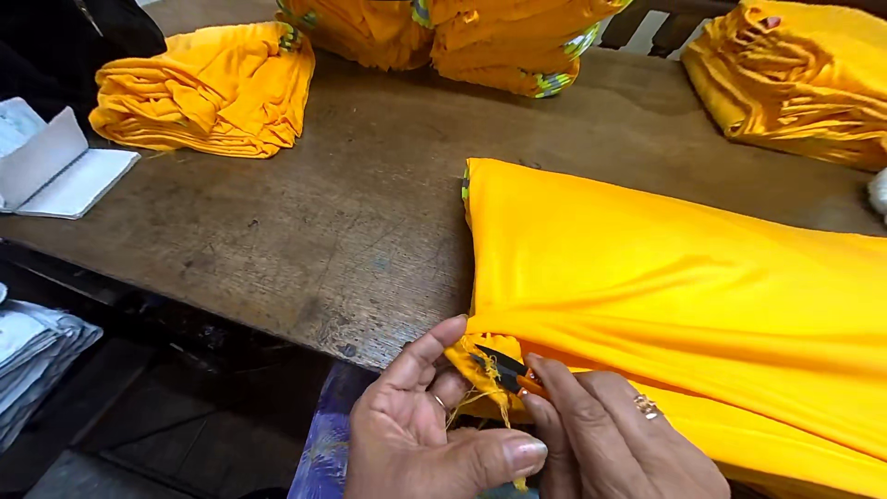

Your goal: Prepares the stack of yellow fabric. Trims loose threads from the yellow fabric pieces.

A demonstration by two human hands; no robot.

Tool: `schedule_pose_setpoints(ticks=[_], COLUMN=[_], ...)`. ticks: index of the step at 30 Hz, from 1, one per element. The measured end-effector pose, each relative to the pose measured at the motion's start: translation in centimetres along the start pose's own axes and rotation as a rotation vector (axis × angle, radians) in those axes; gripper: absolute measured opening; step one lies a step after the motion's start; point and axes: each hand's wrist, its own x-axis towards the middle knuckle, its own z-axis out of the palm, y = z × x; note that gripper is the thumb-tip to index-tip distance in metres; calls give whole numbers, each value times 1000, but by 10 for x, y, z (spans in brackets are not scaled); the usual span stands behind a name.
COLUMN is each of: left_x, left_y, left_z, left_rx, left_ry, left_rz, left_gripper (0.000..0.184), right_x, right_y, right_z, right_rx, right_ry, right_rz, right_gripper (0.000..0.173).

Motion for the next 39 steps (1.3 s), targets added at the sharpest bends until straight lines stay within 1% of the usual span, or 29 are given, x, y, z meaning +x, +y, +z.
schedule_pose_setpoints(ticks=[5,11,17,20,22,23,25,26,27,29,32,33,34,35,36,39], left_x=[-2,-3,-7,-7,-7,-6,-3,1,4,8,6,4,3,3,4,5], left_y=[0,0,-3,-6,-5,-4,-1,1,2,3,2,1,1,0,1,5], left_z=[0,0,1,-1,-3,-4,-5,-5,-6,-7,-7,-9,-11,-13,-15,-18], left_rx=[-1,-10,17,62,115,142,167,163,157,153,208,229,246,256,267,301], left_ry=[5,20,25,6,-30,-37,-32,-22,-9,32,40,21,-2,-20,-22,36], left_rz=[-23,-59,-44,-15,16,31,36,30,27,33,72,95,118,141,154,123], left_gripper=[78,77,79,79,73,65,41,33,29,25,25,24,23,21,20,24], right_x=[-1,-3,-4,-4,-4,-2,1,4,7,11,12,12,12,11,10,4], right_y=[1,0,2,2,5,6,6,5,3,-3,-18,-22,-25,-26,-26,-24], right_z=[4,9,8,10,2,-5,-18,-25,-31,-38,-30,-25,-20,-16,-14,-13], right_rx=[-18,6,-29,13,182,317,628,763,853,921,899,875,840,814,798,729], right_ry=[32,41,65,45,-19,-53,-81,-112,-147,-215,-230,-223,-209,-194,-177,-162], right_rz=[-15,21,0,26,108,186,383,462,517,571,587,583,572,548,511,339], right_gripper=[36,37,34,34,36,37,39,36,29,22,24,22,16,7,3,5])
